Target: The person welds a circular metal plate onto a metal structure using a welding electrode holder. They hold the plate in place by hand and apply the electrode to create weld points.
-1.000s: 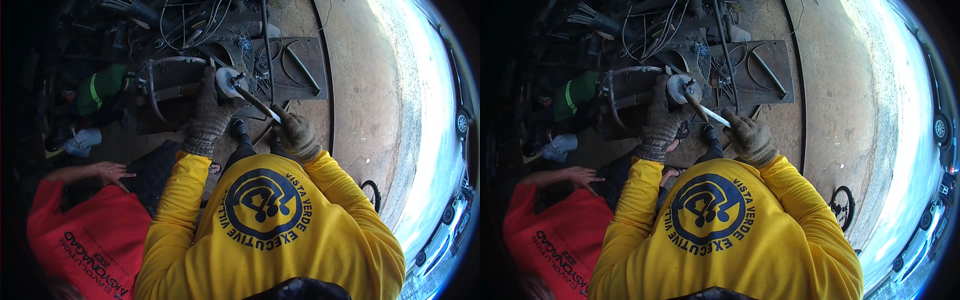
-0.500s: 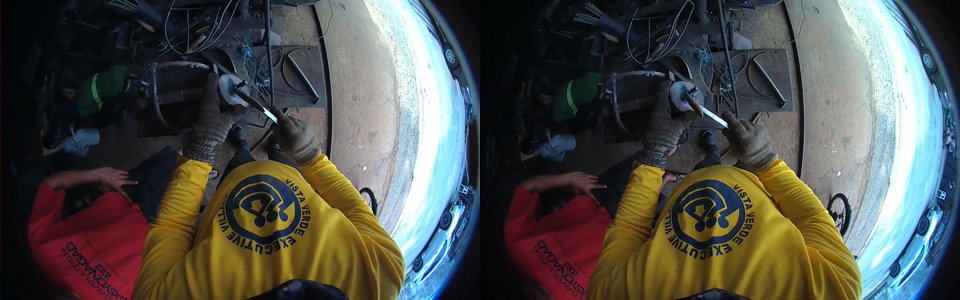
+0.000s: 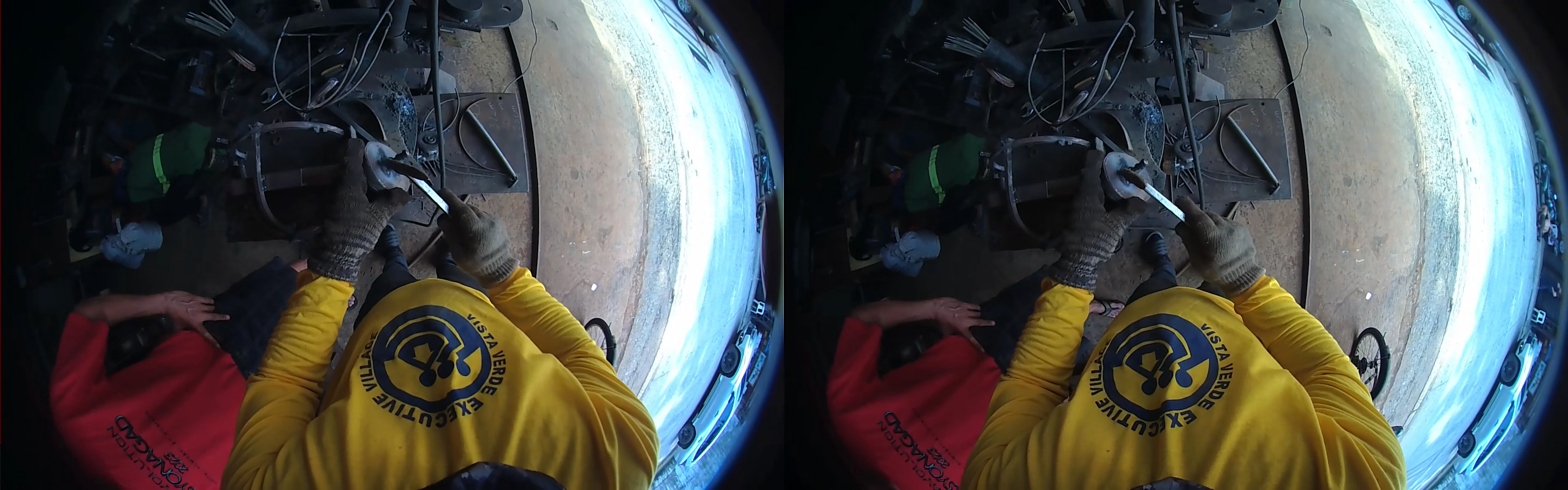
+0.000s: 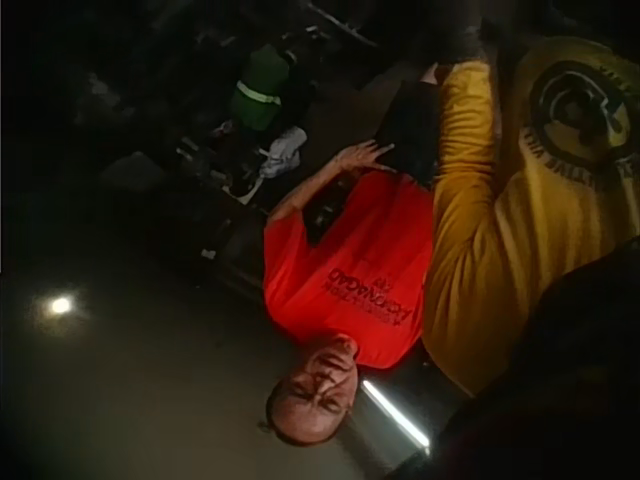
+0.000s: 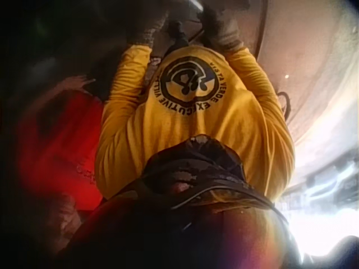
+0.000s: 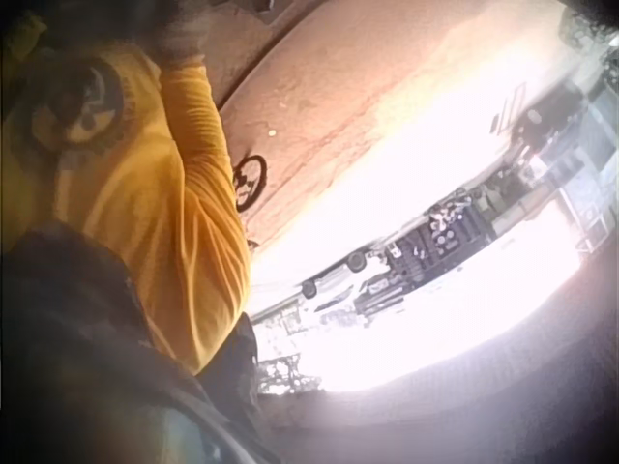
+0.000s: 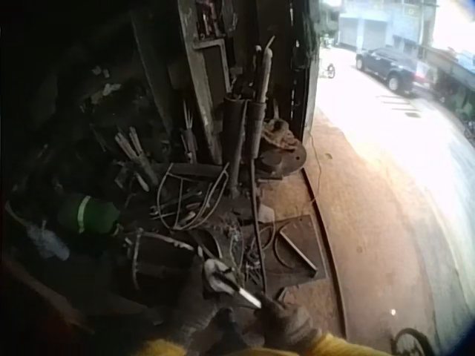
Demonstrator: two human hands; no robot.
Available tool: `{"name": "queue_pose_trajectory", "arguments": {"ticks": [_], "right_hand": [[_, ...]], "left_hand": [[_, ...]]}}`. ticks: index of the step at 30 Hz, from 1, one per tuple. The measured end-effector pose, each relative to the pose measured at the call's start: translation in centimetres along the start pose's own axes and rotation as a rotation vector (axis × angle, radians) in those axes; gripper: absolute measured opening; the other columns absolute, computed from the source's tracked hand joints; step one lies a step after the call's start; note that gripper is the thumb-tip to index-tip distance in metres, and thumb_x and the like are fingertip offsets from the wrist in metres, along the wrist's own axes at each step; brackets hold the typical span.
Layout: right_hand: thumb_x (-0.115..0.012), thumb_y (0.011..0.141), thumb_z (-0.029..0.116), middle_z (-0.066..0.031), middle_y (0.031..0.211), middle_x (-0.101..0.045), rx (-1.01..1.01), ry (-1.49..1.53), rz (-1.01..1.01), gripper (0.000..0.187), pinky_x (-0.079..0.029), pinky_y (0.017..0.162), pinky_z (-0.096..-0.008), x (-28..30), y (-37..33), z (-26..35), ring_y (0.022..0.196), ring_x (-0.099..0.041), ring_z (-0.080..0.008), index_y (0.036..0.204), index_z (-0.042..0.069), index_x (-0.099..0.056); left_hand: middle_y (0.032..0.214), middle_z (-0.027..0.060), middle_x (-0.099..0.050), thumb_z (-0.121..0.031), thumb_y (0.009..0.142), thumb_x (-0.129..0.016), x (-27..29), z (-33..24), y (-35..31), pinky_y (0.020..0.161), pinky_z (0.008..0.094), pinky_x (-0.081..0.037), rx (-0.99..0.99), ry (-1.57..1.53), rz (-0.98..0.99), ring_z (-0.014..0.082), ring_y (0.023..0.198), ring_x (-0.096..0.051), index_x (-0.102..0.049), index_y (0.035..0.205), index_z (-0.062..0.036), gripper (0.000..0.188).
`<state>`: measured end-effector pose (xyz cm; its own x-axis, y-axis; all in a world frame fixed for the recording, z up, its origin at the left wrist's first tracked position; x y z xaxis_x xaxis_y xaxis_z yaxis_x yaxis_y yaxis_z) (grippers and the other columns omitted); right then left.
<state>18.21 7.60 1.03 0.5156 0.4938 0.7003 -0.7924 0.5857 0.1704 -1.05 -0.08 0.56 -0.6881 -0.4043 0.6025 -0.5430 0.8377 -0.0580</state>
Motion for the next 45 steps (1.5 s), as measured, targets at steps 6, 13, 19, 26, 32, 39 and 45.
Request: {"name": "queue_pose_trajectory", "arguments": {"ticks": [6, 13, 19, 26, 32, 39, 45], "right_hand": [[-0.068, 0.09, 0.015, -0.0188, 0.093, -0.071, -0.115, 0.071, -0.004, 0.047, -0.057, 0.071, -0.0432, 1.1, 0.3, -0.1, 0.082, -0.071, -0.0374, 0.135, 0.008, -0.058], [-0.066, 0.091, 0.013, -0.0209, 0.092, -0.07, -0.064, 0.17, -0.079, 0.048, -0.056, 0.071, -0.0427, 1.9, 0.1, -0.6, 0.083, -0.071, -0.0382, 0.137, 0.006, -0.057], [-0.067, 0.091, 0.015, -0.0185, 0.09, -0.07, -0.028, 0.151, -0.051, 0.048, -0.055, 0.067, -0.0427, 1.9, -0.1, 0.3, 0.079, -0.07, -0.036, 0.137, 0.007, -0.056], [-0.07, 0.091, 0.02, -0.0136, 0.091, -0.071, -0.112, -0.04, 0.099, 0.047, -0.057, 0.065, -0.0423, -0.9, 0.3, 0.8, 0.078, -0.071, -0.033, 0.134, 0.01, -0.055], [-0.068, 0.091, 0.017, -0.0161, 0.096, -0.071, -0.049, -0.008, 0.035, 0.045, -0.057, 0.067, -0.0438, -1.0, 0.7, 0.6, 0.083, -0.071, -0.0355, 0.134, 0.01, -0.056], [-0.062, 0.097, 0.02, -0.0228, 0.105, -0.07, -0.131, 0.237, -0.168, 0.04, -0.055, 0.083, -0.0426, 2.3, 3.1, -1.5, 0.098, -0.069, -0.0391, 0.133, 0.003, -0.057], [-0.061, 0.099, 0.021, -0.0128, 0.094, -0.067, -0.08, 0.316, 0.054, 0.037, -0.052, 0.074, -0.0329, 2.6, 11.9, 0.8, 0.084, -0.065, -0.0189, 0.13, 0.001, -0.058]], "left_hand": [[0.152, 0.0239, -0.041, -0.038, 0.078, -0.085, -0.1, -0.1, -0.4, 0.117, 0.0428, -0.034, 0.018, -0.038, 0.01, 0.0351, 0.144, -0.039, -0.023, 0.156, -0.0009, 0.106], [0.153, 0.0229, -0.04, -0.035, 0.079, -0.085, 0.1, 0.2, -0.6, 0.118, 0.0433, -0.033, -0.008, -0.029, -0.003, 0.0351, 0.144, -0.039, -0.024, 0.156, -0.001, 0.104], [0.152, 0.0226, -0.041, -0.037, 0.078, -0.087, 0.0, 0.0, -0.7, 0.118, 0.0437, -0.034, -0.009, -0.045, -0.025, 0.0354, 0.144, -0.039, -0.025, 0.155, -0.0007, 0.105], [0.149, 0.0227, -0.043, -0.037, 0.077, -0.088, 0.2, 0.1, -0.9, 0.116, 0.0428, -0.036, -0.064, -0.028, -0.062, 0.0351, 0.143, -0.041, -0.026, 0.154, 0.0002, 0.106], [0.15, 0.0226, -0.043, -0.029, 0.08, -0.084, 0.1, 0.4, -1.0, 0.117, 0.042, -0.035, 0.026, -0.088, -0.027, 0.0324, 0.143, -0.041, -0.023, 0.156, -0.0007, 0.102], [0.151, 0.0208, -0.042, -0.016, 0.081, -0.082, 0.1, 0.9, -1.4, 0.117, 0.041, -0.035, -0.007, -0.175, -0.045, 0.0309, 0.141, -0.043, -0.02, 0.157, -0.0014, 0.099], [0.149, 0.0194, -0.043, -0.009, 0.08, -0.079, -1.3, 2.8, -1.0, 0.116, 0.0412, -0.036, -0.025, -0.642, -0.011, 0.0308, 0.138, -0.045, -0.018, 0.158, -0.0025, 0.1]]}}
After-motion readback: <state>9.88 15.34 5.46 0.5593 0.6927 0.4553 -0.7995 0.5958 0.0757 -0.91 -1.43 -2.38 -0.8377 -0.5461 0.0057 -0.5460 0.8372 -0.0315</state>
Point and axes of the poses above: each hand's wrist, its own y-axis towards the middle knuckle, its own x-axis out of the back of the hand, z = x × y, the point moved 9 cm from there along y, towards the middle knuckle
